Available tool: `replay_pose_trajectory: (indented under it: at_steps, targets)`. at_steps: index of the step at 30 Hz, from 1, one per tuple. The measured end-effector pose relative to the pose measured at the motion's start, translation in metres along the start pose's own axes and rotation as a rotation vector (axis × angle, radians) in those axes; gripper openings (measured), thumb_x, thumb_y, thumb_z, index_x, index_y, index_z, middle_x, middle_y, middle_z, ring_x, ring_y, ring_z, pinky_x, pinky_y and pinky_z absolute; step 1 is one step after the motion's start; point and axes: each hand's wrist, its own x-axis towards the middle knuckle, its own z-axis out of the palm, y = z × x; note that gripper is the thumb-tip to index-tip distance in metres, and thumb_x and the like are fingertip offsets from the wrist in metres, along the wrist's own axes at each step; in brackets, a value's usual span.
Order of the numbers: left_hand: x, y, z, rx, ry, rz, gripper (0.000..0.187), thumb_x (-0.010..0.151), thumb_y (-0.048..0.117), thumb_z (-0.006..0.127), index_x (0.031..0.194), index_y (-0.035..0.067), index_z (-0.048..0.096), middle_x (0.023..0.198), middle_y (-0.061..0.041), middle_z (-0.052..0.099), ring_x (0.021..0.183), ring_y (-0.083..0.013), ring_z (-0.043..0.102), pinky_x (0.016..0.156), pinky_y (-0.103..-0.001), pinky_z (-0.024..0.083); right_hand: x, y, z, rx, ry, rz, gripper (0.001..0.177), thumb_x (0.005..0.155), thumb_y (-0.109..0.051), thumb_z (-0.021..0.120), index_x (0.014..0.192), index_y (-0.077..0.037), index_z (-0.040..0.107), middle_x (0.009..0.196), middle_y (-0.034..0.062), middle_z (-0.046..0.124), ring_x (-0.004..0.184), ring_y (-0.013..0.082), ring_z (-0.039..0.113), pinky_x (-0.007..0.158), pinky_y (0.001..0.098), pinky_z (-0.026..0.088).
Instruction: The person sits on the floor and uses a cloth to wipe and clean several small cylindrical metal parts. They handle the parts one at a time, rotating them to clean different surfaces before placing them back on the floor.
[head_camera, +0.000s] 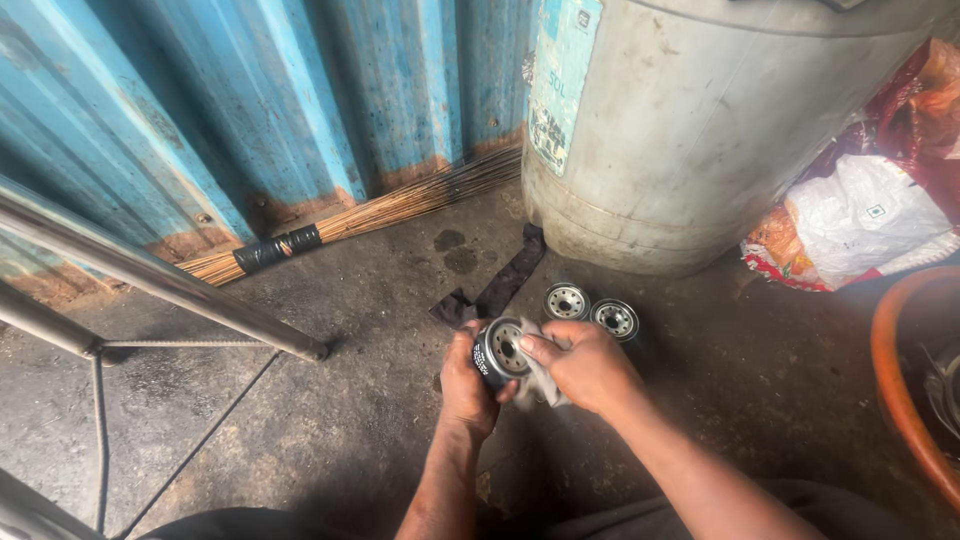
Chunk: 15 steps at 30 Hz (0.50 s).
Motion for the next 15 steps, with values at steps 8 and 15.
replay_pose_trajectory:
  at_steps: [8, 15]
  targets:
    - [0.003, -0.004, -0.018, 0.54, -0.547, -0.557, 0.039, 0.098, 0.042, 0.051, 0.108, 0.005, 0.061, 0.071, -0.012, 0.066, 0.048, -0.0177, 0.062, 0.027, -0.024, 0.035, -0.01, -0.01, -0.043, -0.543, -0.346, -0.932, 0.03, 0.069, -0.031, 0.09, 0.095, -0.017, 0.086, 0.09, -0.0005, 0.074, 0.088, 0.0198, 0.068, 0.083, 0.0359, 0.054]
    - [0.008, -0.005, -0.008, -0.034, -0.139, -0.23, 0.043, 0.098, 0.041, 0.041, 0.107, 0.006, 0.064, 0.077, -0.011, 0.067, 0.051, -0.0193, 0.059, 0.033, -0.027, 0.038, 0.019, -0.004, -0.038, 0.236, 0.141, -0.246, 0.027, 0.088, -0.033, 0.075, 0.101, -0.01, 0.08, 0.092, 0.0082, 0.079, 0.084, 0.0209, 0.07, 0.075, 0.0379, 0.056]
